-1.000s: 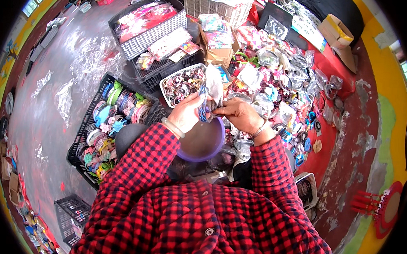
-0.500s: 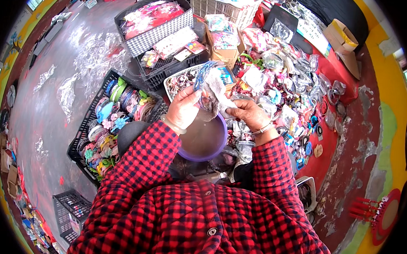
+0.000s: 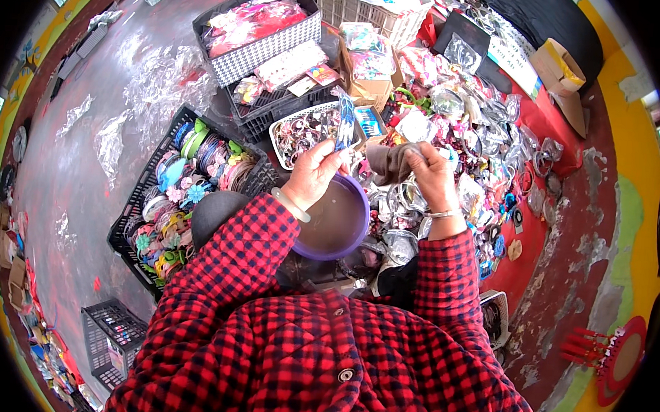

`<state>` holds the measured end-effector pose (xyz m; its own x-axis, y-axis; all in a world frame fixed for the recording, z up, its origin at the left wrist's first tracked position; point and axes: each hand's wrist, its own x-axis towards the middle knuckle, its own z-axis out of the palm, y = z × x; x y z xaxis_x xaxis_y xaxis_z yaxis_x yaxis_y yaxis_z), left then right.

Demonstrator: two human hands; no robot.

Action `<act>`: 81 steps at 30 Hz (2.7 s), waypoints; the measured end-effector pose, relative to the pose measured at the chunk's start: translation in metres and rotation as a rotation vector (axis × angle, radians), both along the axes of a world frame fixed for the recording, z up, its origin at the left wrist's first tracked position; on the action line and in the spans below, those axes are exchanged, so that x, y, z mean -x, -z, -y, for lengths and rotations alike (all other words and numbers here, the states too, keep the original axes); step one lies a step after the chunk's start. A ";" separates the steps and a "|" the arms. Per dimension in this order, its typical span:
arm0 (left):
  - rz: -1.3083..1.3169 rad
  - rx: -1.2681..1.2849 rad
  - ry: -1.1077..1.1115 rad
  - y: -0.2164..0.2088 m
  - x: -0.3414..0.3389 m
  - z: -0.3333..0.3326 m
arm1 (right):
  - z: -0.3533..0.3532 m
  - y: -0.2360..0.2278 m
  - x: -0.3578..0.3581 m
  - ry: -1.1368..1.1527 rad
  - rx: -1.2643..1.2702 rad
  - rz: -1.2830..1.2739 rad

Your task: The person sorts through a black crate filled with colorful hair accessories, picking up and examining various items. They handle a blue headband and a silver hair clip, placing them into a purple bowl before returning to the crate to continue sorting.

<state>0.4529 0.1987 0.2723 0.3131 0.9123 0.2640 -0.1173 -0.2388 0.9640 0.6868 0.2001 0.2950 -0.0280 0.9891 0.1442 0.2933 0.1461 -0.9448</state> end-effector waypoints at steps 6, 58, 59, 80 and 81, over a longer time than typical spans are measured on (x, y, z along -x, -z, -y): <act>0.028 0.057 0.065 0.006 -0.002 0.000 | 0.000 0.001 0.006 0.052 0.000 -0.178; -0.793 -0.742 -0.213 -0.008 -0.005 0.022 | 0.015 -0.019 0.071 0.064 0.303 -1.243; -0.769 -0.758 -0.197 -0.010 -0.004 0.023 | 0.016 -0.022 0.072 0.059 0.303 -1.220; 0.015 0.168 0.213 0.027 -0.011 0.031 | 0.024 0.008 0.082 -0.039 0.126 -0.921; -0.057 0.076 0.234 0.021 -0.006 0.027 | 0.026 0.000 0.077 -0.028 0.094 -0.908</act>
